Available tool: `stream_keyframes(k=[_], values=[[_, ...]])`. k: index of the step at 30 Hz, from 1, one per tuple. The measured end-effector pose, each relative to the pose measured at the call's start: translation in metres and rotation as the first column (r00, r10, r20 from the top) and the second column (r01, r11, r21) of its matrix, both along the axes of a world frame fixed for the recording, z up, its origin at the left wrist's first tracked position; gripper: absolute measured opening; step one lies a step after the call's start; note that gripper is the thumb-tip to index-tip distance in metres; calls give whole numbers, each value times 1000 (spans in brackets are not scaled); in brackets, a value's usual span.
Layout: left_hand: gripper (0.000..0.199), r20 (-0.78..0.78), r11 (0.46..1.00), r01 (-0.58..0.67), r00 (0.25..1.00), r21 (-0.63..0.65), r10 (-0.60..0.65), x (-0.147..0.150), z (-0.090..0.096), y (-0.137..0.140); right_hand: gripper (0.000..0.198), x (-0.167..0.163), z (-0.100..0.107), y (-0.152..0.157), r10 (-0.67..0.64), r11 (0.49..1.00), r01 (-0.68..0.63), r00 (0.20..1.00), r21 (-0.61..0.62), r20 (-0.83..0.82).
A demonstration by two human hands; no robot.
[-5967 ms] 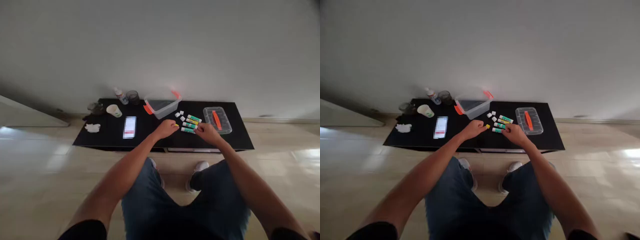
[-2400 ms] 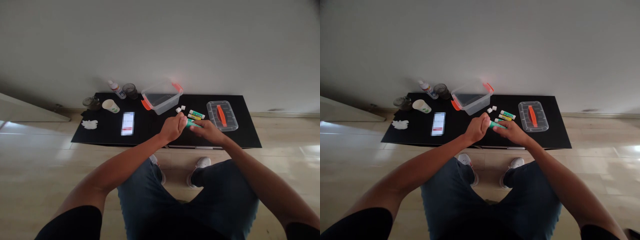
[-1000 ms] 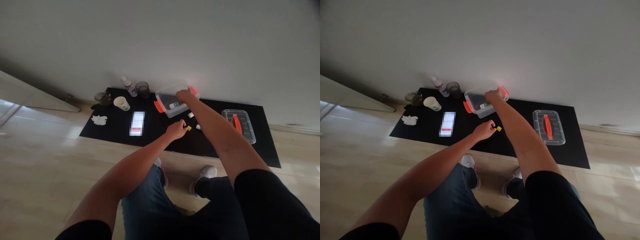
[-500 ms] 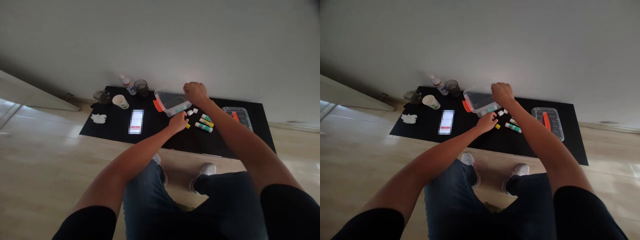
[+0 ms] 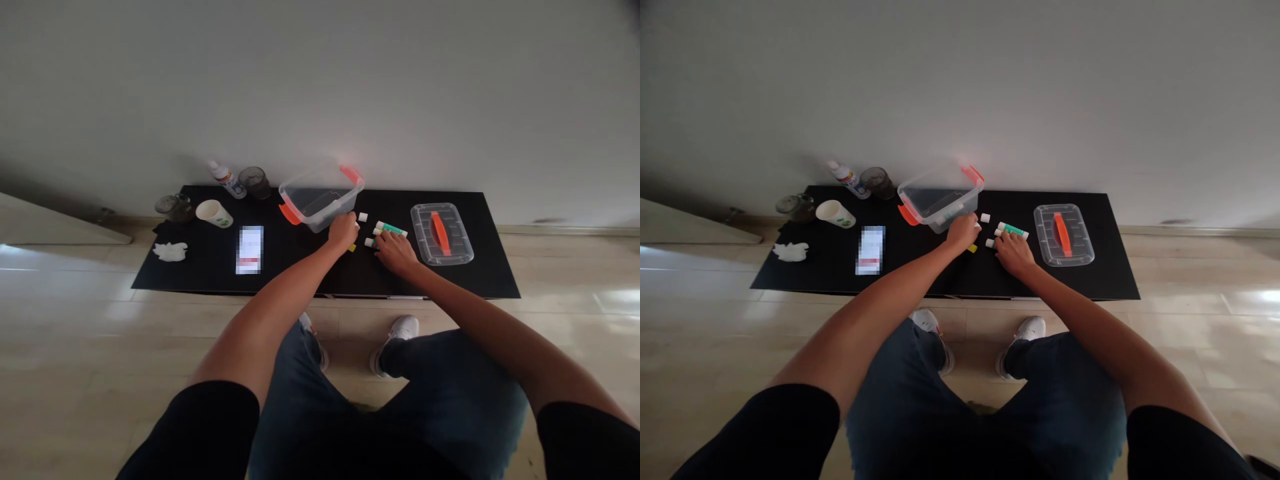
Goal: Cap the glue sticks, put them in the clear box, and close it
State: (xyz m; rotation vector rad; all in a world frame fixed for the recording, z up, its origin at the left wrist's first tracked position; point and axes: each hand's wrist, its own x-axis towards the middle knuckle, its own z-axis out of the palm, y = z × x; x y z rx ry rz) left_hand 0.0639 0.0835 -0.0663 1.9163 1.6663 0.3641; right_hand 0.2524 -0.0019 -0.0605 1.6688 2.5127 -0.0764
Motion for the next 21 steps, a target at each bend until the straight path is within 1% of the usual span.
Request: stream_keyframes(k=[2,3,4,5,6,8,9,11,13,15,17,19,21], values=[[15,76,997,-56,995,-51,59,-2,2,0,27,-2,0,0,3,1000,-3,1000,-5,-3],[15,148,991,-89,984,-99,103,-3,5,-1,26,-2,1,1,-4,1000,4,1000,-14,-5],[15,246,980,-115,957,-165,154,-5,9,-2,26,-1,3,0,-21,1000,20,1000,-24,-10],[15,357,961,-127,910,-246,212,-7,14,-5,27,0,5,0,-46,999,46,999,-27,-21],[15,467,935,-121,840,-334,276,-11,19,-8,29,2,8,0,-77,997,76,996,-23,-43],[12,633,871,-58,664,-487,398,-19,32,-15,36,7,16,-3,-143,990,144,982,3,-125],[10,680,842,-20,580,-539,449,-24,38,-20,40,10,20,-4,-170,984,175,969,16,-179],[7,724,800,30,445,-600,526,-33,49,-29,43,15,31,-8,-194,977,212,938,31,-287],[7,737,773,57,354,-632,576,-39,58,-39,43,18,42,-13,-182,976,212,909,41,-374],[8,744,763,77,303,-642,596,-41,62,-48,42,17,53,-19,-136,982,178,892,57,-431],[9,753,764,98,288,-637,591,-40,64,-56,42,14,60,-25,-86,988,135,889,79,-450],[8,760,768,119,300,-629,576,-38,65,-62,43,10,65,-29,-51,990,103,900,97,-433],[8,761,772,131,334,-622,556,-37,65,-66,43,8,66,-32,-31,991,81,915,107,-401]])
